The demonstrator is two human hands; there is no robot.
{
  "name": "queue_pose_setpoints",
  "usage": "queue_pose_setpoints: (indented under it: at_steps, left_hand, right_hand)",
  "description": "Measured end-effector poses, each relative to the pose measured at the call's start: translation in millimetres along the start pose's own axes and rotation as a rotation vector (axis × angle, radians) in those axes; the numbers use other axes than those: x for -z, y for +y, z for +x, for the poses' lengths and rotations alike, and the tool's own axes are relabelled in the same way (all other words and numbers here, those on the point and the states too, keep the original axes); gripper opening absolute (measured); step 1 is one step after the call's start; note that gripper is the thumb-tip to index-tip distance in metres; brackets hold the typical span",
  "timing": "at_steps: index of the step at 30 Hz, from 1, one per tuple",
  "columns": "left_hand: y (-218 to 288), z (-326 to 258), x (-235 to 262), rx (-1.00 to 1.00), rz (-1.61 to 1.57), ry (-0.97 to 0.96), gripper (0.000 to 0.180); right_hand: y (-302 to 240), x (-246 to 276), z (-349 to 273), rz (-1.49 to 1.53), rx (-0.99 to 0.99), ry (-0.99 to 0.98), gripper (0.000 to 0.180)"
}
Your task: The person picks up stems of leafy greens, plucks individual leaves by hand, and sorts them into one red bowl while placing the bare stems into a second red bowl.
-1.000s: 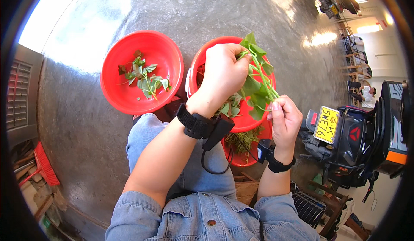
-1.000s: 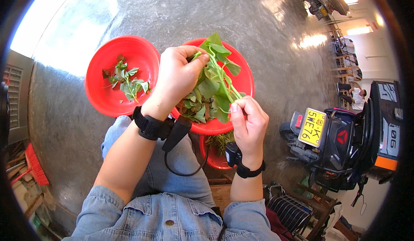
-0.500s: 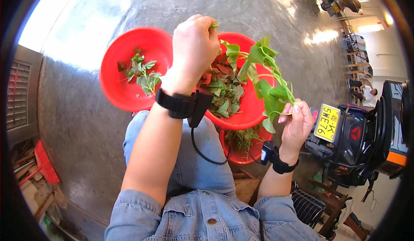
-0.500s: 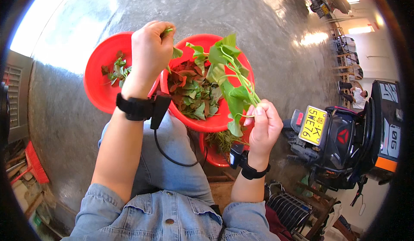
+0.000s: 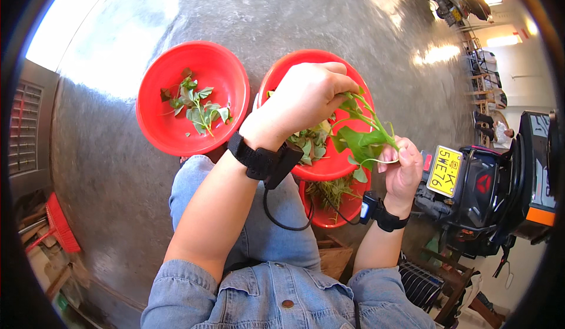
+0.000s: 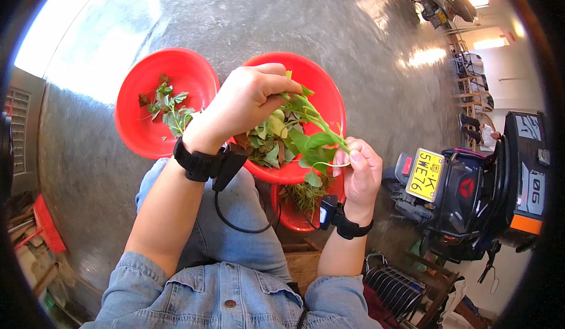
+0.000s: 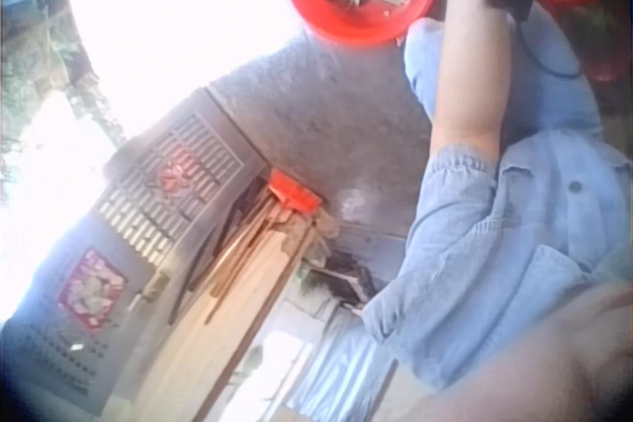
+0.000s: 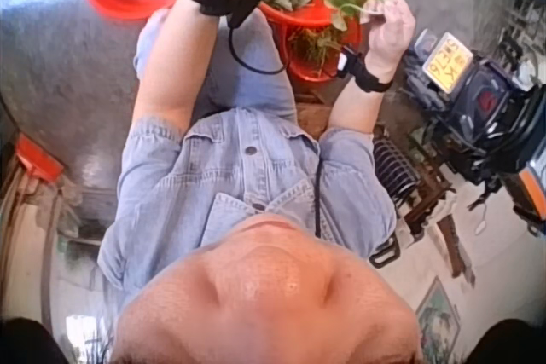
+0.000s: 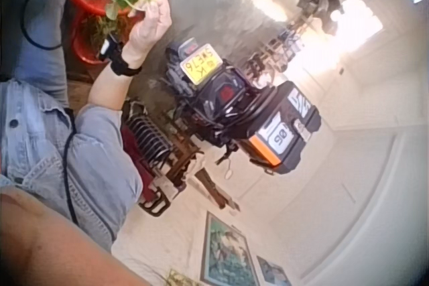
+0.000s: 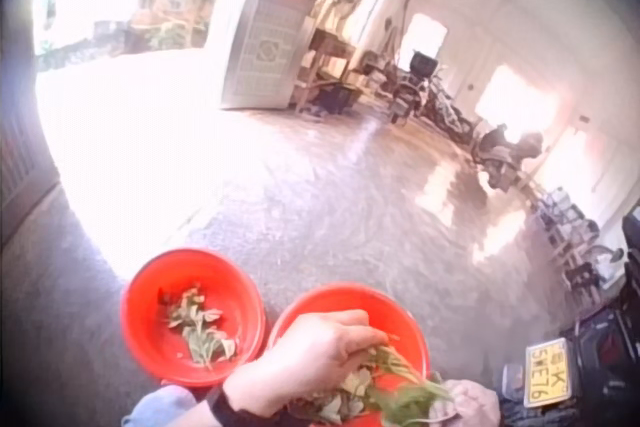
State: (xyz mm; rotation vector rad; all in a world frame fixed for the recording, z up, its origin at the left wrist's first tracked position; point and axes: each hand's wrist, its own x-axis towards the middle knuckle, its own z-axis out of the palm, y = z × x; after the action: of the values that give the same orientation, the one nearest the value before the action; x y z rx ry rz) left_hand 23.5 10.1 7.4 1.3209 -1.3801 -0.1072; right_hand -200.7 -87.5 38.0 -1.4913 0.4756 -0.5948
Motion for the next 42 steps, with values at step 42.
queue_pose_setpoints:
  at_steps: [42]
  left_hand:
    - [8.5, 1.5, -7.6, 0.077, -0.187, -0.101, 0.014]
  right_hand:
    - [10.5, -20.6, 10.8, 0.119, -0.021, 0.024, 0.030]
